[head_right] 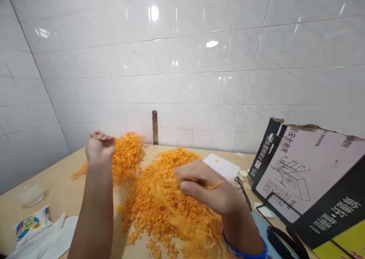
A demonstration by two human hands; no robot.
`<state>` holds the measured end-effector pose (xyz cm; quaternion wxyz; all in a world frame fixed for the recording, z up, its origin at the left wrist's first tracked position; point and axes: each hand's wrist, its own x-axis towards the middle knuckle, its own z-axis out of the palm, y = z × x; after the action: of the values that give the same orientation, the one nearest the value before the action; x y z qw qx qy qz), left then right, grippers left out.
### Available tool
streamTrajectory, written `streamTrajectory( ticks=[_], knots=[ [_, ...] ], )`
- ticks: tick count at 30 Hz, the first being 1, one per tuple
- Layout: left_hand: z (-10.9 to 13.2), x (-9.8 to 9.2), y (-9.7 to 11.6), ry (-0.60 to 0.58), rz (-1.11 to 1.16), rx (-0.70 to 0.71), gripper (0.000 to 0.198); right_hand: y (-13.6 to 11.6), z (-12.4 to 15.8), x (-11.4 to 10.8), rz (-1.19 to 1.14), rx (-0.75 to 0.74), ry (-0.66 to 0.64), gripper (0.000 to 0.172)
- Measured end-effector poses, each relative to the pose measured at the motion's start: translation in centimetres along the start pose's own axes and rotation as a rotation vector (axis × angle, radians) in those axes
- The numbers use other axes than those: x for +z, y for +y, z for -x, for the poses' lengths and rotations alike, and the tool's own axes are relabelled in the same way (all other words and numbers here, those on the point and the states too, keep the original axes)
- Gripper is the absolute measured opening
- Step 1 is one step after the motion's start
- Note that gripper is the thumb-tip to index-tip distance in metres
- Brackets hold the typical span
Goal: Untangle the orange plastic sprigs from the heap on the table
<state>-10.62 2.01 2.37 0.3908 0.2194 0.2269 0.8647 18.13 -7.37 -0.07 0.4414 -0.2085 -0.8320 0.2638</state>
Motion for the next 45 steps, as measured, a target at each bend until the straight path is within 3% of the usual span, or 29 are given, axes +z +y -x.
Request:
streamTrajectory(
  ticks=[2,4,9,14,17,21,25,29,32,35,40,42,45],
  knots=[
    [-0.9,-0.6,1.0,0.092,0.01,0.093,0.029,0.1,0.8,-0.9,-0.04,0.062,0.249,0.036],
    [-0.7,-0.5,1.2,0.04,-0.04,0.161,0.014,0.6,0.8,-1.3,-0.107,0.111,0.419,0.04],
    [2.1,1.2,-0.8,-0.37,-0.526,0.233,0.025,2.3,-1.0,-0.4,-0.148,0.127,0.514,0.039],
    [3.6,1.6,-3.0,-0.765,-0.989,0.038,0.031,3.1,-1.2,0.0,-0.131,0.145,0.553,0.033],
    [4.0,1.7,-4.1,-0.93,-1.077,0.029,0.037,2.6,-1.3,0.1,-0.076,0.205,0.532,0.034],
    [5.3,2.4,-4.7,-0.911,-0.836,0.088,0.043,2.0,-1.9,0.6,0.034,0.235,0.498,0.034],
    [7.8,3.2,-3.2,-0.983,-0.597,0.26,0.036,1.7,-2.4,1.1,0.122,0.228,0.428,0.03],
    [9.3,3.2,-2.0,-1.188,-0.821,0.489,0.033,1.0,-2.5,1.6,0.153,0.218,0.348,0.025],
    [9.3,3.0,-2.3,-1.238,-0.929,0.588,0.025,0.5,-2.3,2.0,0.09,0.231,0.263,0.028],
    [8.9,3.0,-2.4,-1.275,-0.919,0.466,0.02,0.4,-2.2,2.4,0.06,0.241,0.264,0.026],
    [8.5,2.8,-1.1,-1.347,-0.901,0.171,0.03,0.6,-2.1,2.8,0.041,0.189,0.437,0.018],
    [8.4,2.5,-0.6,-1.356,-0.963,0.136,0.038,0.5,-2.1,2.8,0.051,0.168,0.504,0.015],
    [8.5,2.1,-0.4,-1.341,-1.042,0.194,0.047,0.4,-2.0,2.9,0.056,0.149,0.582,0.014]
  ],
)
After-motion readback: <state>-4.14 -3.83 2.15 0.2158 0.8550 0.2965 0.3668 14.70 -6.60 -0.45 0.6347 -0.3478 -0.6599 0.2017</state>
